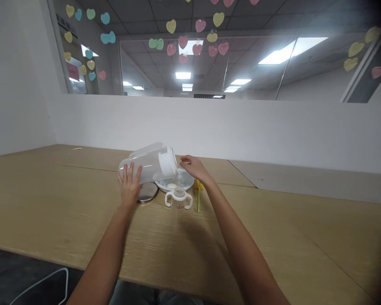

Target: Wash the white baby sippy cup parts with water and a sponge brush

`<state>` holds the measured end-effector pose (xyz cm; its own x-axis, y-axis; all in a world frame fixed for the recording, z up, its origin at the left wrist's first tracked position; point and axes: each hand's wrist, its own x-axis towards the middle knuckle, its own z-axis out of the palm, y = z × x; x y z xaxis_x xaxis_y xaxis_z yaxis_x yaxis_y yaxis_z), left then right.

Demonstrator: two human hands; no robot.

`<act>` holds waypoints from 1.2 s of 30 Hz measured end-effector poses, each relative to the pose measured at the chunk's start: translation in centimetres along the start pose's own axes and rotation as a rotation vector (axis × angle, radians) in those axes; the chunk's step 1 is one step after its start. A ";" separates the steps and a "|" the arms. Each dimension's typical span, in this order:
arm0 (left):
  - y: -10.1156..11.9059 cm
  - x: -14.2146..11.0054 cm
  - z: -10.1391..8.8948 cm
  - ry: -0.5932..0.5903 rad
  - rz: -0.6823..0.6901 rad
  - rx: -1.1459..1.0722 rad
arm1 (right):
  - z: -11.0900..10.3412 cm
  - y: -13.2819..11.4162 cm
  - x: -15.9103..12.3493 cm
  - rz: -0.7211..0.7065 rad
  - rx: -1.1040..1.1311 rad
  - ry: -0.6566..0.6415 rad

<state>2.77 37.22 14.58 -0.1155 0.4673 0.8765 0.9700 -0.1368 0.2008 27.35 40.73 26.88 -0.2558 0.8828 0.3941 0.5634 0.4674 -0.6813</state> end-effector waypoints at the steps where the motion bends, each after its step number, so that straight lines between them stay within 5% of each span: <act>1: 0.0 0.0 0.1 -0.005 0.008 -0.001 | 0.2 0.0 0.0 -0.012 -0.010 -0.005; 12: -0.1 -0.2 -0.2 0.057 0.131 0.112 | 1.2 0.7 0.3 -0.096 -0.119 -0.111; 19: 0.0 -0.2 0.0 0.059 0.155 0.073 | 1.2 1.2 0.5 -0.053 -0.165 -0.069; 25: -0.2 -0.2 0.2 0.031 0.122 0.059 | 1.3 1.2 0.5 -0.217 -0.041 0.007; 30: -0.6 -0.3 0.6 0.062 0.132 0.001 | 0.7 -0.7 -0.4 -0.306 0.004 0.077; 36: -1.1 -0.5 1.3 0.044 0.101 -0.182 | -0.9 -4.3 -3.1 -0.293 -0.112 -0.037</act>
<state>2.03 38.27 13.34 -0.0327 0.4054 0.9136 0.9229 -0.3386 0.1833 26.44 35.88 29.16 -0.4470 0.7133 0.5398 0.5437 0.6958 -0.4693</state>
